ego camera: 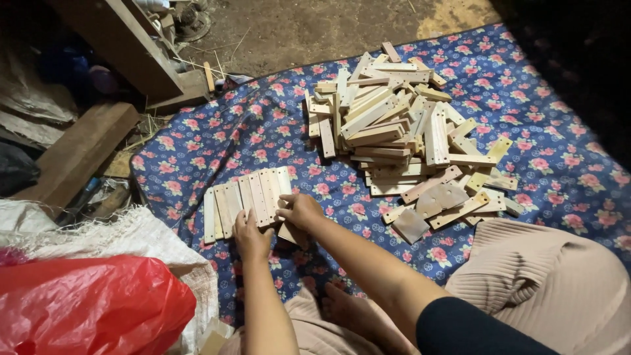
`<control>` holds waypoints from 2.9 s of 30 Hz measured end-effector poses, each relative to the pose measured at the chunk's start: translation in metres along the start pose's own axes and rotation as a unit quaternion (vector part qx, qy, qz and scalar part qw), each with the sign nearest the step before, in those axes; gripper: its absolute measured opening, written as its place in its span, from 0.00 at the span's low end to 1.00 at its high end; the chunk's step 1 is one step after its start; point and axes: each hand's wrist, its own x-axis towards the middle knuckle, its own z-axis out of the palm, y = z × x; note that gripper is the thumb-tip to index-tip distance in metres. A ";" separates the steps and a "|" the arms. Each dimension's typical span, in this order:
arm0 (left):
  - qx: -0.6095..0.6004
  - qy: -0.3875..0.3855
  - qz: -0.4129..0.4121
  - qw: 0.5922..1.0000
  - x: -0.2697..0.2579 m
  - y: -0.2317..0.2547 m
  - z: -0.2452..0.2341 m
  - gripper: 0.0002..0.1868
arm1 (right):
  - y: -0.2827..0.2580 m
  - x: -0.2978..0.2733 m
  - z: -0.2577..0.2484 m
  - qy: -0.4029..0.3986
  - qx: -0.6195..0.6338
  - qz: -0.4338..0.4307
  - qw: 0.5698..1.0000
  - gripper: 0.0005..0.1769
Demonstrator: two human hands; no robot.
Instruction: Sorting and arranging small wooden slats on a floor mat for assembly.
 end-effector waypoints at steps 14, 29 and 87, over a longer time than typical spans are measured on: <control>0.003 0.142 0.020 0.990 -0.033 0.077 0.012 0.40 | 0.090 -0.107 -0.037 0.103 0.217 0.154 0.958 0.30; -0.113 -0.082 0.191 0.972 -0.149 0.248 0.138 0.24 | 0.209 -0.176 -0.280 0.234 0.105 0.166 0.952 0.18; -0.302 -0.040 -0.027 0.952 -0.151 0.202 0.020 0.22 | 0.213 -0.165 -0.160 -0.103 -0.427 -0.060 0.896 0.44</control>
